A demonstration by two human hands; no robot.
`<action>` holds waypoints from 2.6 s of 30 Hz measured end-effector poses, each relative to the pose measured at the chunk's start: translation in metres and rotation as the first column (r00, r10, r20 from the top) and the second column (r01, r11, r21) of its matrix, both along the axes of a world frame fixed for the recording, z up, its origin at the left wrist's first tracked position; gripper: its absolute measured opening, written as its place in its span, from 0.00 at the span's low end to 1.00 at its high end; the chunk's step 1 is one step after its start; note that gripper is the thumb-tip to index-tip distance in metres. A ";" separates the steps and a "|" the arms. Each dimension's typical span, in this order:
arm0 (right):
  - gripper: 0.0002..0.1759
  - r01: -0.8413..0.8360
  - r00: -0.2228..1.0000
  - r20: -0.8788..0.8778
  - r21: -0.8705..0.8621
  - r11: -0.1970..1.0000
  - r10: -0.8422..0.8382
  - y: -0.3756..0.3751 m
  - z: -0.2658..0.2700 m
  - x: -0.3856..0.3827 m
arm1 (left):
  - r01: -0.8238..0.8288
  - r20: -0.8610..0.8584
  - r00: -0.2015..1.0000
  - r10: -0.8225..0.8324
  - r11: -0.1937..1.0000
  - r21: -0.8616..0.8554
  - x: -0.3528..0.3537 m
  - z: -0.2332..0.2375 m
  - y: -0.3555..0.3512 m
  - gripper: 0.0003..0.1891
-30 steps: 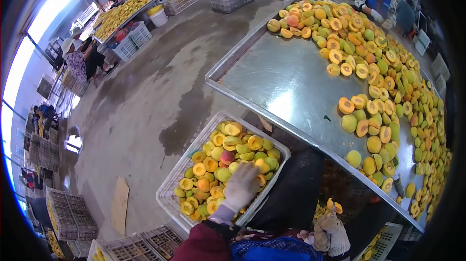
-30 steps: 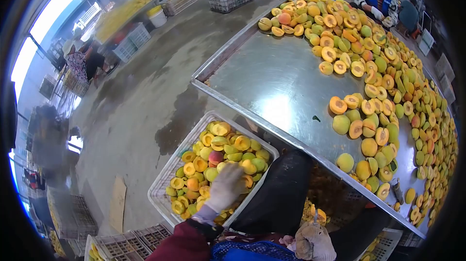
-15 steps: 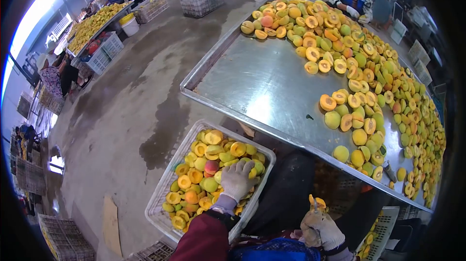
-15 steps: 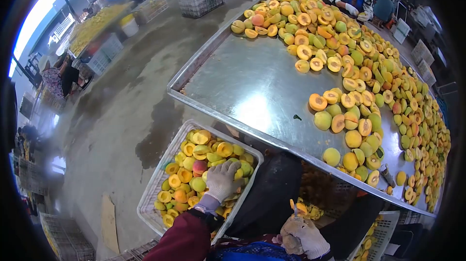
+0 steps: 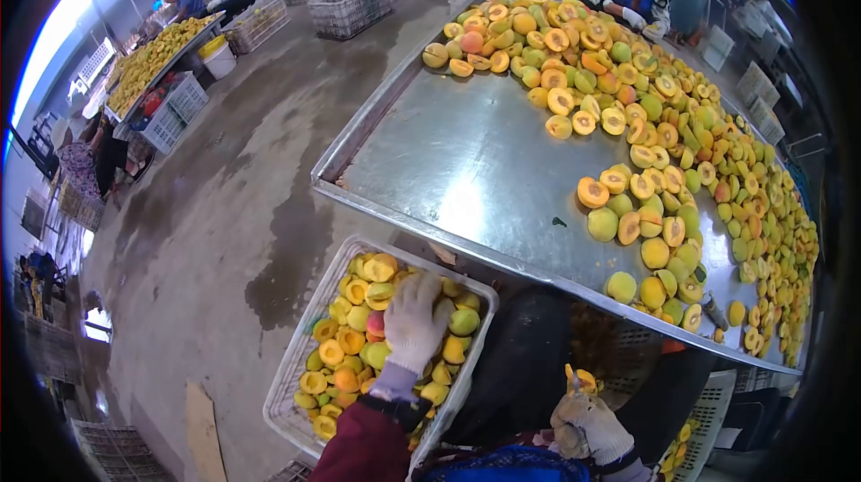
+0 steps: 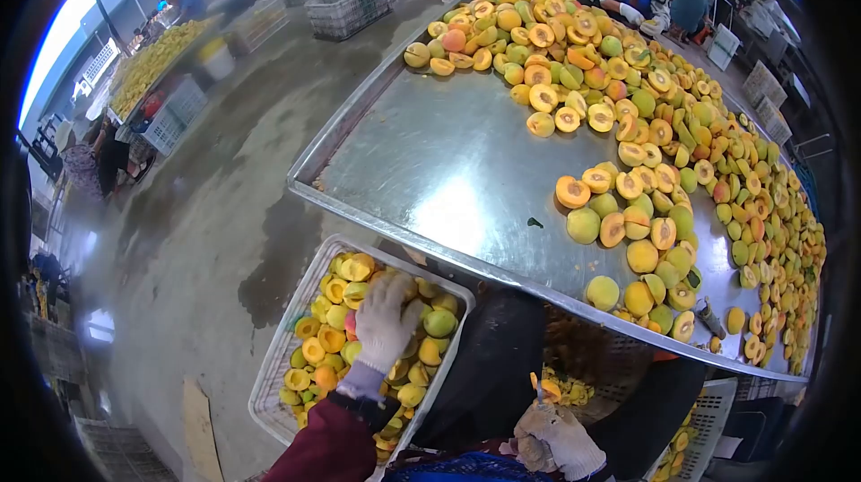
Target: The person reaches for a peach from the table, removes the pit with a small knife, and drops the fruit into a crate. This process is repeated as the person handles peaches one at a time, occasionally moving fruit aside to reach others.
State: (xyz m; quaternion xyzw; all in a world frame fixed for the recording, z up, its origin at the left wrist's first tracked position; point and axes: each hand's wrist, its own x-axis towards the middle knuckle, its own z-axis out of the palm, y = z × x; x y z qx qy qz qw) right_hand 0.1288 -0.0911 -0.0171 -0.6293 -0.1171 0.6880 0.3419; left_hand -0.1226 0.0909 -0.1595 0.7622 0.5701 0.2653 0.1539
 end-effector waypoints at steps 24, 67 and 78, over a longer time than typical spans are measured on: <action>0.09 -0.030 0.997 -0.070 -0.127 0.991 0.021 0.014 -0.008 0.012 | -0.224 -0.237 0.948 0.213 0.974 -0.021 -0.072 -0.057 0.033 0.34; 0.25 -0.566 0.703 0.531 0.015 0.824 0.473 -0.022 -0.006 0.024 | 0.744 0.418 0.582 -0.698 0.664 0.073 0.116 0.132 -0.095 0.17; 0.37 -0.388 0.803 0.499 0.021 0.922 0.326 -0.037 0.006 0.058 | 0.619 0.526 0.738 -0.423 0.735 -0.278 0.162 0.142 -0.105 0.15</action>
